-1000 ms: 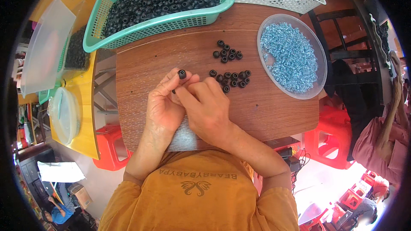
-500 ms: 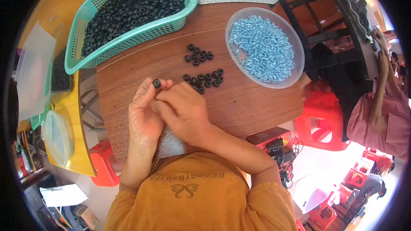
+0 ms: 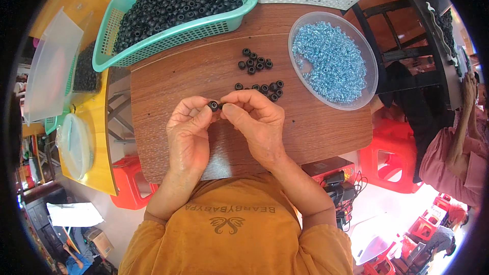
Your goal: The person assembles small components by picking up plastic rings and springs and inserting the springs into the rings by hand, placing the assembled pieces on the table.
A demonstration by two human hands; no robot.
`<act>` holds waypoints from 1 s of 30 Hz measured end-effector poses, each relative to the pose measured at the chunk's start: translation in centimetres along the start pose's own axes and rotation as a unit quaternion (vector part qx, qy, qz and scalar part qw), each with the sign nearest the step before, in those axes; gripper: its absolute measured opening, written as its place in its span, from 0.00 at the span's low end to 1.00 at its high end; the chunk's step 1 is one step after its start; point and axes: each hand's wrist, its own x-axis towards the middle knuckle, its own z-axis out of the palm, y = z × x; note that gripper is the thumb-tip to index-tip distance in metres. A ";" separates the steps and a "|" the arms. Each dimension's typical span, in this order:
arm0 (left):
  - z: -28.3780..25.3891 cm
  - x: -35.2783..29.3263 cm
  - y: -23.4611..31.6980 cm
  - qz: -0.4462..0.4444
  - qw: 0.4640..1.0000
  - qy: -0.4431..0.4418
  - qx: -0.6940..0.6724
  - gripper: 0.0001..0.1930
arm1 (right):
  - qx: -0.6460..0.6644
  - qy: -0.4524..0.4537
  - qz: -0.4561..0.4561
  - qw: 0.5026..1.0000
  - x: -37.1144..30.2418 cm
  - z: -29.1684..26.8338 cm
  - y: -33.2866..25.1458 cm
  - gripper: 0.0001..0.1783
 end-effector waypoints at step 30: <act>0.1 -0.6 0.6 -0.036 0.999 -0.002 0.008 0.11 | -0.122 -0.001 -0.113 0.986 -0.7 1.0 0.5 0.06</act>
